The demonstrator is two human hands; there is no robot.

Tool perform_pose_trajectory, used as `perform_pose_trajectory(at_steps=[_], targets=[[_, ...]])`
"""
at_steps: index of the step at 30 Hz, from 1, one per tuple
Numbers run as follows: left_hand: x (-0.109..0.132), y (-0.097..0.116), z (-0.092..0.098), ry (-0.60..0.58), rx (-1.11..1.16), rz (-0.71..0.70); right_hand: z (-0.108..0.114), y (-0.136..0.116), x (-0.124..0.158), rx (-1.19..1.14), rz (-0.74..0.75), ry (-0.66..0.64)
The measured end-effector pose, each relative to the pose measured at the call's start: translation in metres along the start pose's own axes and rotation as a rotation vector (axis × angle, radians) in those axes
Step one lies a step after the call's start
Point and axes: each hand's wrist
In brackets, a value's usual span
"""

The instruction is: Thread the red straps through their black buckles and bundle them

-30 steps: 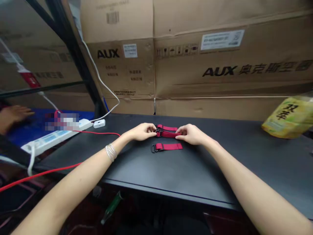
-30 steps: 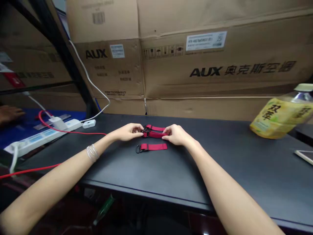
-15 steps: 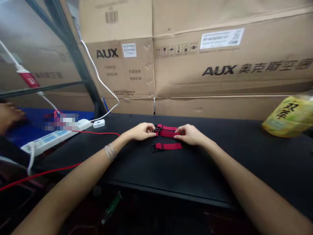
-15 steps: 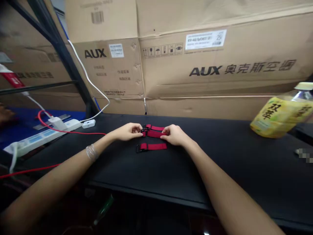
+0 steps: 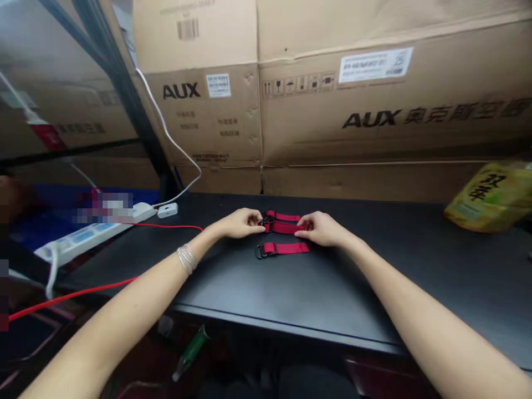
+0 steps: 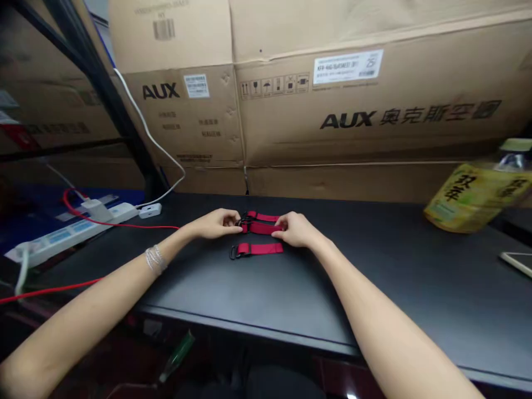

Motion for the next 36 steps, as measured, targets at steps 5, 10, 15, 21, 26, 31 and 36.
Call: perform_pose_trajectory(at_steps=[5,10,15,21,26,31,36], targets=[[0.0006,0.0007,0.0005,-0.014,0.012,-0.005,-0.0002,-0.0008,0.0004,-0.004,-0.017,-0.001],[0.0002,-0.0008,0.0004,-0.032,0.014,0.003,-0.0010,0.0004,-0.0002,-0.009,-0.014,-0.002],[0.0006,0.0000,0.0009,-0.037,0.010,0.010,-0.0017,0.0010,-0.0004,0.000,-0.003,-0.005],[0.0029,0.0045,0.0014,-0.040,0.010,-0.001,-0.0031,0.0004,-0.0003,0.019,-0.009,0.014],[0.0051,0.0087,0.0025,-0.101,0.002,-0.054,-0.0035,-0.0022,-0.0008,0.068,-0.087,0.045],[0.0053,0.0073,0.0038,-0.150,-0.021,-0.091,-0.0038,-0.0038,-0.0011,0.084,-0.155,0.076],[0.0051,0.0071,0.0031,-0.161,0.018,-0.110,-0.0034,-0.0037,-0.0009,0.072,-0.164,0.073]])
Point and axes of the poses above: each hand's wrist, its own x-axis away from the middle knuckle, its own z-axis out of the back of the hand, y = z × x, and after that the axes turned 5 degrees about z, right-handed
